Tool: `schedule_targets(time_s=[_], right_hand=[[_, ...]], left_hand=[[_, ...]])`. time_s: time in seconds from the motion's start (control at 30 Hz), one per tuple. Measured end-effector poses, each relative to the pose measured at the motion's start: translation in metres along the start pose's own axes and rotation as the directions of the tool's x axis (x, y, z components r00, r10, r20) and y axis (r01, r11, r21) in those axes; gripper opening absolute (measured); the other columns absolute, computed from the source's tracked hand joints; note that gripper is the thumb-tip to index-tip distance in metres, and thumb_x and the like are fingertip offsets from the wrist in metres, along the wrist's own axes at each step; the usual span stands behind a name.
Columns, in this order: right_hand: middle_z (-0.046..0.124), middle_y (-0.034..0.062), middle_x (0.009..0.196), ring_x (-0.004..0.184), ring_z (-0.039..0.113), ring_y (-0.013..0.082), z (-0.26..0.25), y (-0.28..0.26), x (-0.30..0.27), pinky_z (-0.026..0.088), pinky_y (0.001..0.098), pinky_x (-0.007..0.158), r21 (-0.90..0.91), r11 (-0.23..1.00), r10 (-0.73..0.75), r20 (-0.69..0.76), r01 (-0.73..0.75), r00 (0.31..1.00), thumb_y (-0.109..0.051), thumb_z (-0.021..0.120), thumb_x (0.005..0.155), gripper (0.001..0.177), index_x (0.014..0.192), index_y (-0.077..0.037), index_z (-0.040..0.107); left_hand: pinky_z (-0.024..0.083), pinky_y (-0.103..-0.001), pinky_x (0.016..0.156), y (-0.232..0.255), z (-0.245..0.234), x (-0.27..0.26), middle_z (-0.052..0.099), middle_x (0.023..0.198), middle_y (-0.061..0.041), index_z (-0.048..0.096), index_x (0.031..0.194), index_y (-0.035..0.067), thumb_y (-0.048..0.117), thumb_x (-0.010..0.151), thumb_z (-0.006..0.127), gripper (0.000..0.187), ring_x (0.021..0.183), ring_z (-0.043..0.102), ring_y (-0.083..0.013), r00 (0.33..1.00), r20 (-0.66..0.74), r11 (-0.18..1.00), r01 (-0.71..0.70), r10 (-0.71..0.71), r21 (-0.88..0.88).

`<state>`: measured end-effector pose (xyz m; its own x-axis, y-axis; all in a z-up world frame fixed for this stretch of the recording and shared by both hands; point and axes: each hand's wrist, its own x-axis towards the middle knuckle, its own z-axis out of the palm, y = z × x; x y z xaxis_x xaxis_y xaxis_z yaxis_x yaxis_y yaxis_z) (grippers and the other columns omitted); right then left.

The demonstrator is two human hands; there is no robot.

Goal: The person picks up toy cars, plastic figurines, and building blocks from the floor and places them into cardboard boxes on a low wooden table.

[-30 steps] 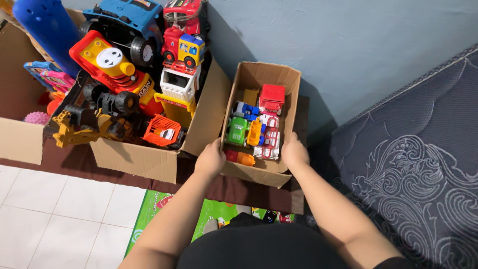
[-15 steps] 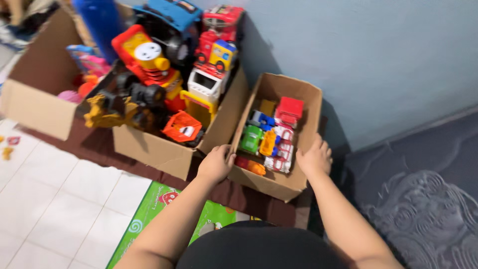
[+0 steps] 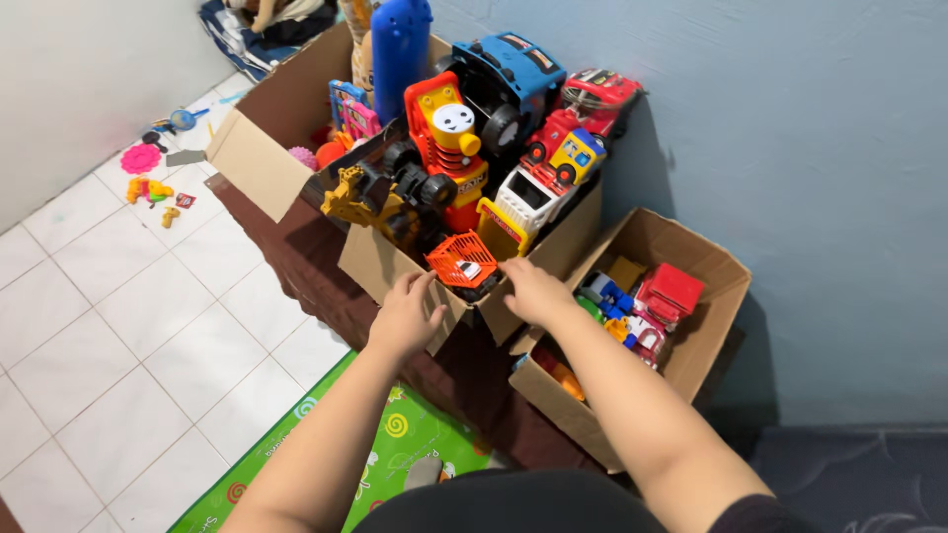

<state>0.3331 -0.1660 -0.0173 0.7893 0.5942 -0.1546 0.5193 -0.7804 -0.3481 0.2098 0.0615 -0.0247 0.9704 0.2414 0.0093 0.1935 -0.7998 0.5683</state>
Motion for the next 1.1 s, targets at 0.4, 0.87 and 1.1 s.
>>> schedule_targets(time_s=[0.4, 0.87, 1.1], right_hand=[[0.061, 0.0059, 0.115, 0.112, 0.062, 0.0291, -0.008, 0.017, 0.006, 0.052, 0.0413, 0.091, 0.058, 0.998, -0.011, 0.141, 0.003, 0.99, -0.023, 0.076, 0.085, 0.025, 0.103, -0.01, 0.065], [0.065, 0.0087, 0.131, 0.117, 0.064, 0.0296, -0.046, -0.022, -0.001, 0.051, 0.0401, 0.097, -0.007, 0.998, 0.057, 0.059, -0.057, 0.997, -0.023, 0.075, 0.083, 0.05, 0.131, -0.017, 0.063], [0.072, 0.0067, 0.121, 0.096, 0.072, 0.0219, -0.056, -0.12, 0.03, 0.056, 0.0368, 0.086, 0.262, 0.962, -0.038, -0.17, 0.082, 0.985, -0.022, 0.071, 0.087, 0.043, 0.129, -0.013, 0.065]], left_hand=[[0.051, -0.047, 0.1, 0.004, 0.013, -0.01, 0.032, 0.161, -0.006, 0.048, 0.147, 0.03, 0.035, 0.085, 0.074, 0.067, 0.133, 0.051, -0.0327, 0.996, 0.089, 0.999, 0.009, -0.012, 0.035], [0.042, -0.048, 0.109, -0.031, -0.021, -0.021, 0.034, 0.161, -0.009, 0.044, 0.151, 0.024, 0.037, 0.087, 0.073, 0.072, 0.142, 0.041, -0.0343, 0.996, 0.073, 0.993, -0.033, 0.041, -0.11], [0.041, -0.044, 0.113, -0.109, -0.111, -0.063, 0.037, 0.161, -0.009, 0.047, 0.149, 0.02, 0.039, 0.088, 0.072, 0.069, 0.144, 0.039, -0.0335, 0.996, -0.075, 0.983, 0.039, -0.053, -0.18]])
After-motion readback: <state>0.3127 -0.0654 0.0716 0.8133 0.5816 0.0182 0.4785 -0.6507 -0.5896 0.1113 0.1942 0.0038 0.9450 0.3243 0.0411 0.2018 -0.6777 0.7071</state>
